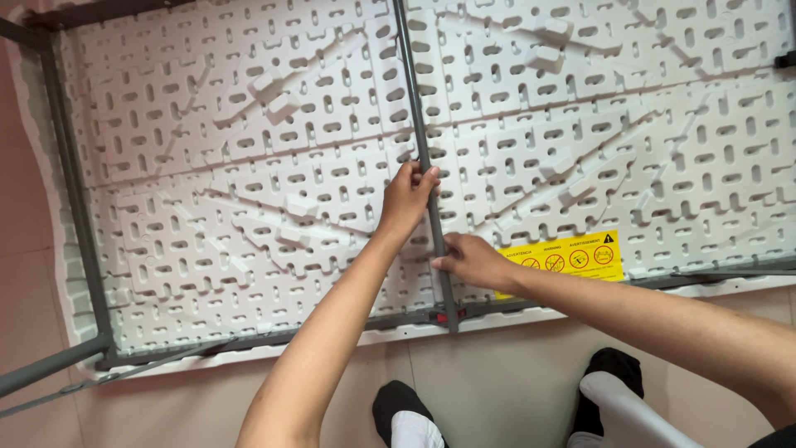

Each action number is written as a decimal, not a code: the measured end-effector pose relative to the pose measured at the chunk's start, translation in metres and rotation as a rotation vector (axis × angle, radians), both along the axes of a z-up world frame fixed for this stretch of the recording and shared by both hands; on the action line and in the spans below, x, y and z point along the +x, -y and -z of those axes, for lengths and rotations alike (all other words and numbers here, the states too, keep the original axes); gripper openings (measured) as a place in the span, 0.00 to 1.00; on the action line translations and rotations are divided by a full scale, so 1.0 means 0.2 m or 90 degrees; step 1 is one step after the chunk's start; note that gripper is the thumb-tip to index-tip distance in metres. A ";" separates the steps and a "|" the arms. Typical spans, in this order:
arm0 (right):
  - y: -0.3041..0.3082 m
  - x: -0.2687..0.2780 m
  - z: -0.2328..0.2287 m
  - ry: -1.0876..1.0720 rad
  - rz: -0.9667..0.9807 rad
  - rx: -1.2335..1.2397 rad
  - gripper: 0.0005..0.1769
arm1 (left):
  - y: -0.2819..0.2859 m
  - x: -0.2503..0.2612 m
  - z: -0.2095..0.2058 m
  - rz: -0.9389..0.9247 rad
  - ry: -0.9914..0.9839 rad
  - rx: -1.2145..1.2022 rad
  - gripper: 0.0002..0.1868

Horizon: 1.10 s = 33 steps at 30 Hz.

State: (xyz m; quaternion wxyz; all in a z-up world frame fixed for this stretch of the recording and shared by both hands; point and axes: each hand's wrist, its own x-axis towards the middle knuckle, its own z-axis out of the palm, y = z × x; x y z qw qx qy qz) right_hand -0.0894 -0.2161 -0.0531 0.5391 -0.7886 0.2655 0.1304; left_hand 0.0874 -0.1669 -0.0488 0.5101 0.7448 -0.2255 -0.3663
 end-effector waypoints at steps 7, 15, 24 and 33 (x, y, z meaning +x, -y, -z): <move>0.00 -0.03 -0.02 0.003 0.011 0.038 0.21 | 0.02 0.07 -0.02 0.051 0.013 0.020 0.17; 0.03 -0.01 -0.07 -0.004 -0.028 0.015 0.22 | 0.02 0.03 -0.14 0.038 0.052 0.083 0.15; 0.02 -0.03 -0.09 0.026 -0.051 0.012 0.20 | -0.01 0.00 -0.19 0.050 0.161 0.160 0.25; -0.02 -0.37 -0.25 0.125 -0.307 -0.127 0.22 | -0.48 -0.12 -0.26 0.231 0.309 0.011 0.07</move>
